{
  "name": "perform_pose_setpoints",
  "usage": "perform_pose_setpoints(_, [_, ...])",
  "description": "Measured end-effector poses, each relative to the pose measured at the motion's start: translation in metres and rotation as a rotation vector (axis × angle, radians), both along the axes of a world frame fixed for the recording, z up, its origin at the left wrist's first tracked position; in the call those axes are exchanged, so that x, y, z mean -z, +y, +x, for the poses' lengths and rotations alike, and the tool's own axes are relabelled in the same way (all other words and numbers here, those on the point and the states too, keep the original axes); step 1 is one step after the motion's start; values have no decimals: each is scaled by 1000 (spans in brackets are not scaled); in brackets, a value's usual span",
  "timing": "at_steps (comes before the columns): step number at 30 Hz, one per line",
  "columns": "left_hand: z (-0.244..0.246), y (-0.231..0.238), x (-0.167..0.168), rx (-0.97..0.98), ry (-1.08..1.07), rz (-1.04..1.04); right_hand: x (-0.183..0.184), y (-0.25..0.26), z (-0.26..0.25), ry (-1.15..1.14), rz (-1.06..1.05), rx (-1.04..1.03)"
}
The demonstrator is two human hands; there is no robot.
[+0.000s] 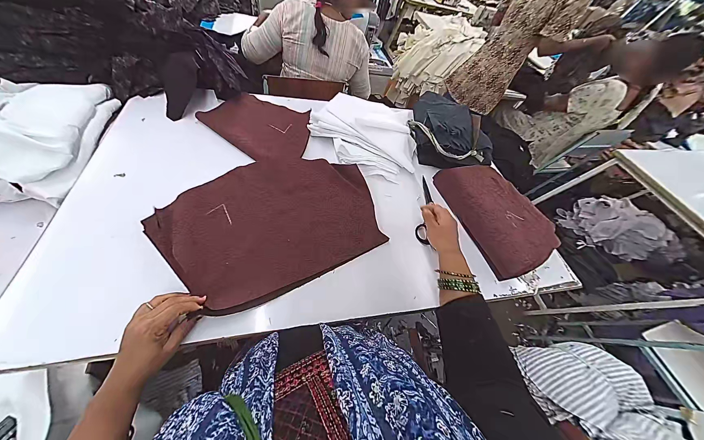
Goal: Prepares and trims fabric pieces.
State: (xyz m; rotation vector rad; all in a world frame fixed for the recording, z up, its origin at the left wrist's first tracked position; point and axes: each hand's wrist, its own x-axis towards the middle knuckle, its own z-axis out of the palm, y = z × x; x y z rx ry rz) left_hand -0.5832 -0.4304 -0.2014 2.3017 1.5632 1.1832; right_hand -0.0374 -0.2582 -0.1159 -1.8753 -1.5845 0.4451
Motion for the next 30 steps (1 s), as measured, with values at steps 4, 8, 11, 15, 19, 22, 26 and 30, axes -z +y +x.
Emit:
perform_pose_setpoints(4, [0, 1, 2, 3, 7, 27, 25, -31, 0, -204, -77, 109])
perform_pose_setpoints(8, [0, 1, 5, 10, 25, 59, 5, -36, -18, -201, -254, 282])
perform_pose_setpoints(11, [-1, 5, 1, 89, 34, 24, -10, -43, -12, -248, -500, 272])
perform_pose_setpoints(15, [-13, 5, -13, 171, -33, -89, 2, -71, -14, -83, -522, 240])
perform_pose_setpoints(19, [-21, 27, -24, 170, 36, -203, 8, -129, -65, 389, -368, 192])
perform_pose_setpoints(22, [-25, 39, -24, 179, 53, -285, 16, -182, -129, 602, -298, -70])
perform_pose_setpoints(26, [-24, 41, -23, 165, 23, -211, 19, -229, -199, 756, -439, -462])
perform_pose_setpoints(30, [-21, 41, -23, 22, 19, -259, 17, -247, -228, 817, -727, -826])
